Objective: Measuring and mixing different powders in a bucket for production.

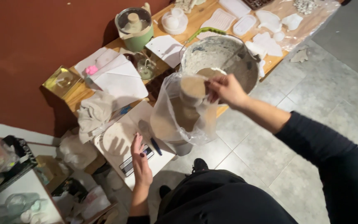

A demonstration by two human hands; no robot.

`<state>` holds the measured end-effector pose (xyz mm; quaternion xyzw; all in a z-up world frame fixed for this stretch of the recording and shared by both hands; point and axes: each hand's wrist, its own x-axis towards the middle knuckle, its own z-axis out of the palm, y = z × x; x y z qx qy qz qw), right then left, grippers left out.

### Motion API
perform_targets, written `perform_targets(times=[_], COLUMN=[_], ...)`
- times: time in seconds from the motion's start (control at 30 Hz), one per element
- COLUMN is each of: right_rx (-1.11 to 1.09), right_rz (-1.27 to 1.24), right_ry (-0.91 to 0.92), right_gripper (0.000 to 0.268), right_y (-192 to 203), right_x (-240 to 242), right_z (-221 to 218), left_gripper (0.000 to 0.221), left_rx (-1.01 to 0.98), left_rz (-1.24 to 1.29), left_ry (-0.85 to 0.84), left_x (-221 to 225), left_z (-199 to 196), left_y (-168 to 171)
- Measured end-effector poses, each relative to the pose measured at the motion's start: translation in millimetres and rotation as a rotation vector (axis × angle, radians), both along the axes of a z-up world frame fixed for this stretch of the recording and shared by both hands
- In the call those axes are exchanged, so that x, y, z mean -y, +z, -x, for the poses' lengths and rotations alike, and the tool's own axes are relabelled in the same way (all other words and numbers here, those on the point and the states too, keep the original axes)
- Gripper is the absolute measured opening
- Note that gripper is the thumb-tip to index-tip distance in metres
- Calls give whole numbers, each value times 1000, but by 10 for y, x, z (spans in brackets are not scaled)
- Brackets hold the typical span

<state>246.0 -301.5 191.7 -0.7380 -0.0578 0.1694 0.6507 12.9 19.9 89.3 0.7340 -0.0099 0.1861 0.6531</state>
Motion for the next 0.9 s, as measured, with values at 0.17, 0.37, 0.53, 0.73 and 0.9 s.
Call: perform_targets(times=[0.17, 0.37, 0.53, 0.73, 0.9], right_rx=[55, 449, 695, 1096, 1138], right_rz=[95, 1026, 1652, 1891, 2009], right_ry=[-113, -124, 320, 404, 543], right_gripper=[19, 22, 21, 22, 23], right_y=[335, -44, -71, -818, -637], right_x=[569, 840, 323, -41, -228], right_z=[-695, -1535, -1626, -1991, -1822], left_gripper=[76, 70, 52, 48, 47], left_rx=[35, 11, -73, -67, -43], left_rz=[-6, -30, -62, -103, -85], left_ry=[23, 92, 152, 195, 199], left_x=[46, 154, 211, 281, 289], left_z=[-28, -15, -13, -24, -25], left_y=[-73, -148, -144, -104, -213])
